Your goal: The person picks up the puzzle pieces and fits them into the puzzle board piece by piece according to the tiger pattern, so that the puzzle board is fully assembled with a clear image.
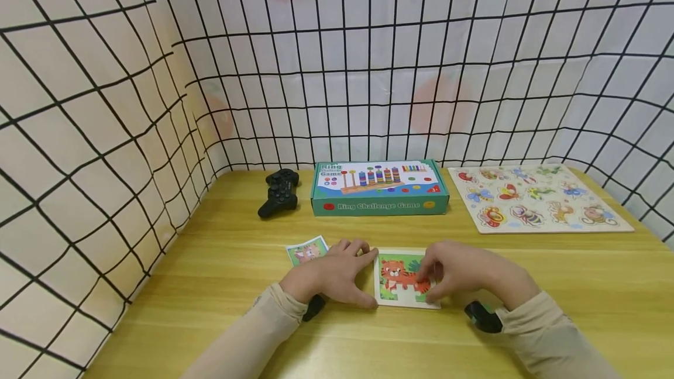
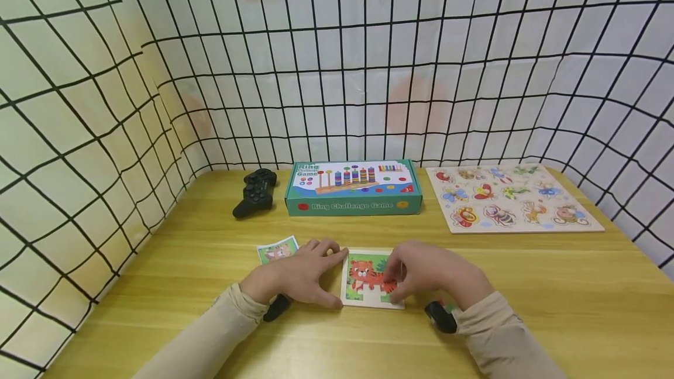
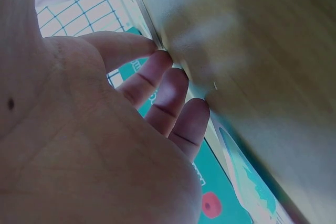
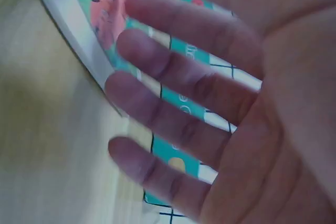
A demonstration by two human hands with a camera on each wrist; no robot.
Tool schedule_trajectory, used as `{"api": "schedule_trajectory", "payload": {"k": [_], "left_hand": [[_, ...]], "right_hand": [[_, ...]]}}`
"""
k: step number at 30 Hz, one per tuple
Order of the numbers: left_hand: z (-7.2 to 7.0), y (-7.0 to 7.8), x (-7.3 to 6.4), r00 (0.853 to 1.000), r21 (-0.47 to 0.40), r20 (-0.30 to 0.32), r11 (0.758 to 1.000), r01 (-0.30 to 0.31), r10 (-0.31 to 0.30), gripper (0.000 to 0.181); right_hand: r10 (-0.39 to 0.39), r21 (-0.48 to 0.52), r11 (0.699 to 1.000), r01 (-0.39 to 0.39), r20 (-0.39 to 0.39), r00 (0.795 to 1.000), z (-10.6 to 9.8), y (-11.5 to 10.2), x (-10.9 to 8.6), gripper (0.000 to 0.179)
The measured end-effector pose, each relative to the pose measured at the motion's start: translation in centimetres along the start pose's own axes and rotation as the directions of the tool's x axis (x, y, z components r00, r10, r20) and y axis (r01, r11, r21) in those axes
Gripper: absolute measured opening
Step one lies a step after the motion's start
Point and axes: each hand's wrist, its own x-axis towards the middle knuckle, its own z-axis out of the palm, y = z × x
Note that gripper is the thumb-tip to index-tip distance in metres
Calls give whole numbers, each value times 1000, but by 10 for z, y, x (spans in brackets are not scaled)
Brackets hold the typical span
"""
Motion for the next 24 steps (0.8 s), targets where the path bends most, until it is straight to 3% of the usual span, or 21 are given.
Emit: {"api": "schedule_trajectory", "payload": {"k": [7, 12, 19, 24], "left_hand": [[2, 2, 2, 1000, -11, 3, 1000, -11, 11, 98], [5, 1, 3, 1000, -12, 0, 1000, -10, 10, 99], [6, -1, 3, 1000, -25, -1, 1000, -14, 14, 99], [5, -3, 1, 1000, -35, -6, 999, -12, 12, 99]], "right_hand": [[-25, 21, 999, 26, -43, 999, -16, 3, -22, 25], [-9, 32, 999, 9, 0, 1000, -23, 14, -42, 32], [48, 96, 994, -55, 72, 996, -17, 32, -64, 35], [63, 132, 989, -73, 74, 995, -9, 39, -74, 44]]}}
